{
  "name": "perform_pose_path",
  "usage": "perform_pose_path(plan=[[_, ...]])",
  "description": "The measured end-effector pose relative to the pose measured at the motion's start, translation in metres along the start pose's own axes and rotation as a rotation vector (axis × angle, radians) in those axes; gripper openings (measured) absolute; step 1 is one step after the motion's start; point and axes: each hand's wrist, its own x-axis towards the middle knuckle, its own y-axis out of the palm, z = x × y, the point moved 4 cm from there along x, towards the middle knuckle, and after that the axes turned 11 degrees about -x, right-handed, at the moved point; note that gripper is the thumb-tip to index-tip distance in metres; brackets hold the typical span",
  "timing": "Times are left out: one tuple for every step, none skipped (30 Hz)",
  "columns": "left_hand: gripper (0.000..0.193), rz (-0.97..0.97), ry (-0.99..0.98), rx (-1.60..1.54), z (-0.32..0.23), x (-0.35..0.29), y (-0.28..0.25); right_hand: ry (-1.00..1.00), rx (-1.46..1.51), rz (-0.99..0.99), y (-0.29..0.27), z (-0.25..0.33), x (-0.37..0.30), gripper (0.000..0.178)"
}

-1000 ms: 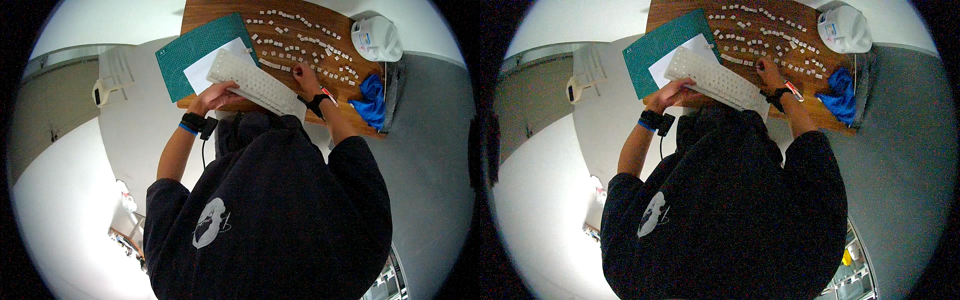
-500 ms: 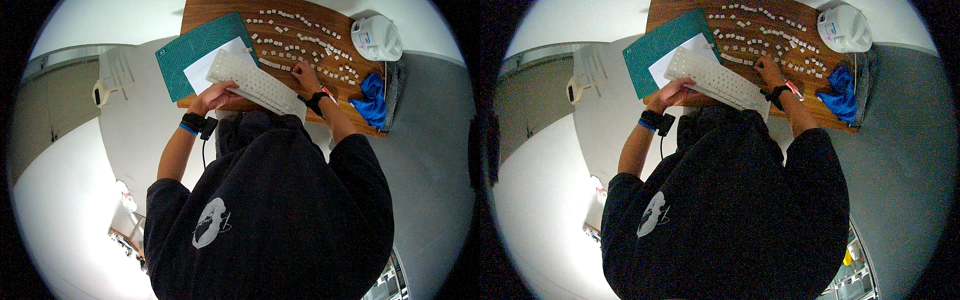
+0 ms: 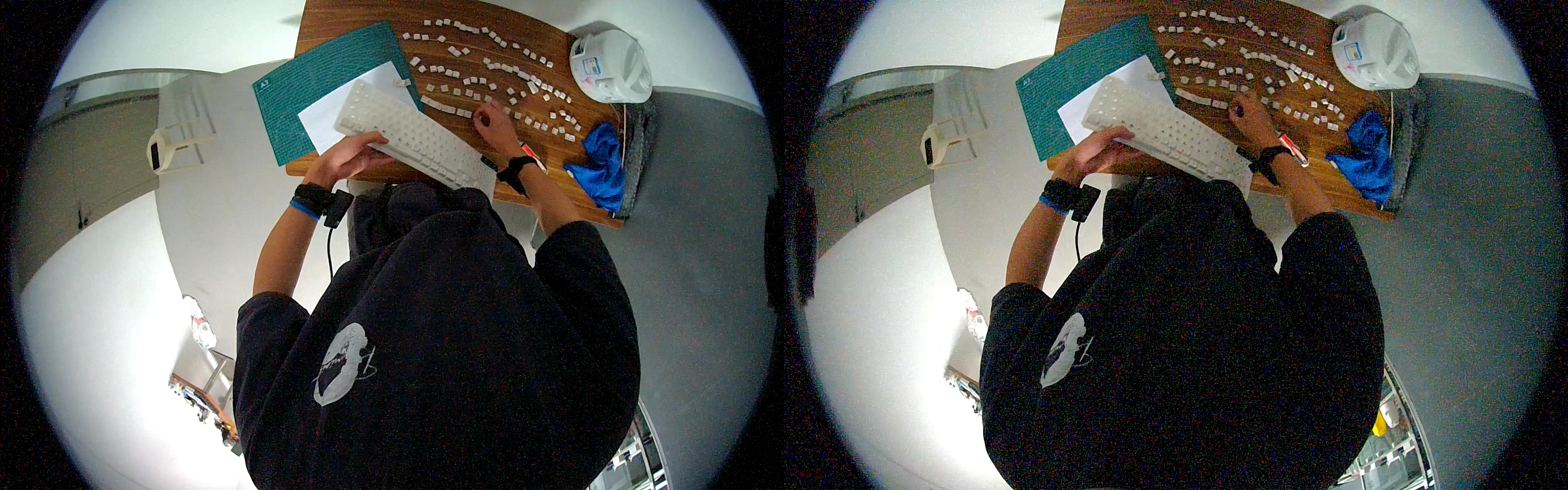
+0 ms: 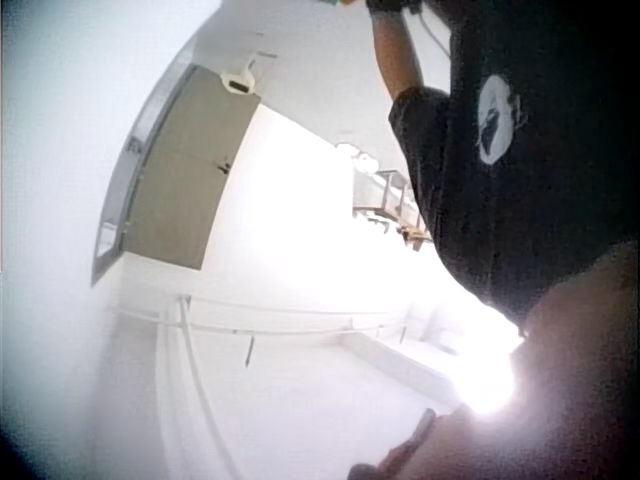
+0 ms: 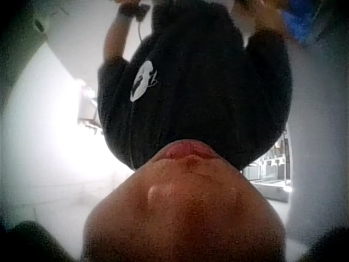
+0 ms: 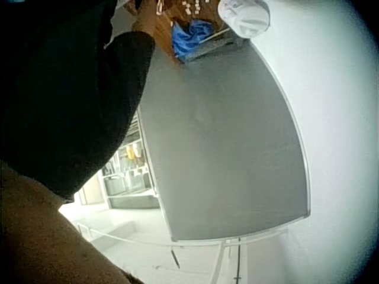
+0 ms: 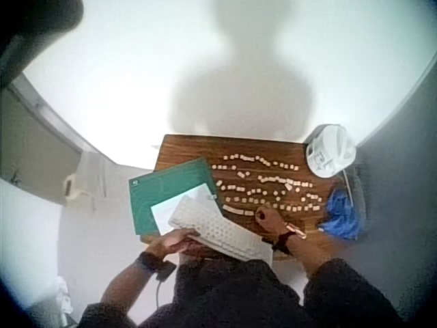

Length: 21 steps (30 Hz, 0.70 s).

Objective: The person assembles a white keyboard by inserting individual keycaps into the keyboard base. They pick up keycaps from a wooden table and press them into place one by one, working across the keyboard surface.

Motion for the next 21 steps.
perform_pose_path(plan=[[0.038,0.031,0.001,0.001,0.000,-0.001,0.001,-0.082,0.082,-0.035,-0.008,0.014,-0.001,0.017],[0.039,0.031,0.003,0.008,0.000,-0.002,0.001,-0.121,0.144,-0.039,-0.016,0.028,-0.004,0.019],[0.039,0.031,0.000,0.013,0.000,-0.003,0.002,-0.137,0.195,-0.028,-0.024,0.044,-0.008,0.021],[0.039,0.040,0.009,0.040,-0.001,-0.004,0.003,-0.220,0.291,0.009,-0.032,0.063,-0.013,0.023],[0.039,0.049,0.014,0.067,-0.002,-0.005,0.005,-0.278,0.378,0.062,-0.038,0.082,-0.019,0.025],[0.038,0.096,0.028,0.085,-0.003,-0.006,0.008,-0.373,0.489,0.096,-0.045,0.102,-0.025,0.027],[0.039,0.066,0.018,0.084,-0.002,-0.007,0.009,-0.471,0.391,0.110,-0.052,0.119,-0.030,0.029],[0.039,0.075,0.018,0.075,-0.003,-0.008,0.011,-0.604,0.315,0.105,-0.058,0.135,-0.036,0.031],[0.040,0.084,0.019,0.066,-0.004,-0.008,0.014,-0.736,0.235,0.099,-0.061,0.148,-0.042,0.033],[0.041,0.083,0.009,0.060,-0.004,-0.009,0.016,-0.742,0.239,0.097,-0.063,0.156,-0.045,0.034],[0.041,0.081,0.000,0.053,-0.006,-0.010,0.019,-0.747,0.243,0.096,-0.063,0.162,-0.047,0.035],[0.042,0.050,-0.006,0.052,-0.006,-0.012,0.021,-0.754,0.246,0.105,-0.062,0.166,-0.049,0.036],[0.043,0.073,0.005,0.062,-0.008,-0.014,0.024,-0.741,0.211,0.100,-0.060,0.167,-0.050,0.037],[0.043,0.067,0.018,0.078,-0.009,-0.017,0.027,-0.728,0.176,0.106,-0.057,0.168,-0.050,0.038],[0.044,0.025,0.022,0.097,-0.010,-0.020,0.029,-0.695,0.136,0.128,-0.054,0.167,-0.049,0.038],[0.043,0.021,0.019,0.148,-0.011,-0.024,0.032,-0.710,0.179,0.114,-0.054,0.167,-0.050,0.039],[0.043,-0.018,0.008,0.204,-0.012,-0.027,0.032,-0.705,0.217,0.116,-0.053,0.167,-0.050,0.040],[0.041,-0.038,0.014,0.233,-0.012,-0.029,0.035,-0.691,0.249,0.138,-0.052,0.166,-0.049,0.041],[0.040,-0.059,0.018,0.262,-0.012,-0.031,0.036,-0.698,0.270,0.148,-0.052,0.166,-0.048,0.041],[0.038,-0.061,0.039,0.263,-0.011,-0.031,0.038,-0.696,0.284,0.179,-0.053,0.166,-0.045,0.041],[0.037,-0.062,0.061,0.265,-0.010,-0.031,0.038,-0.693,0.297,0.209,-0.053,0.166,-0.041,0.041]])
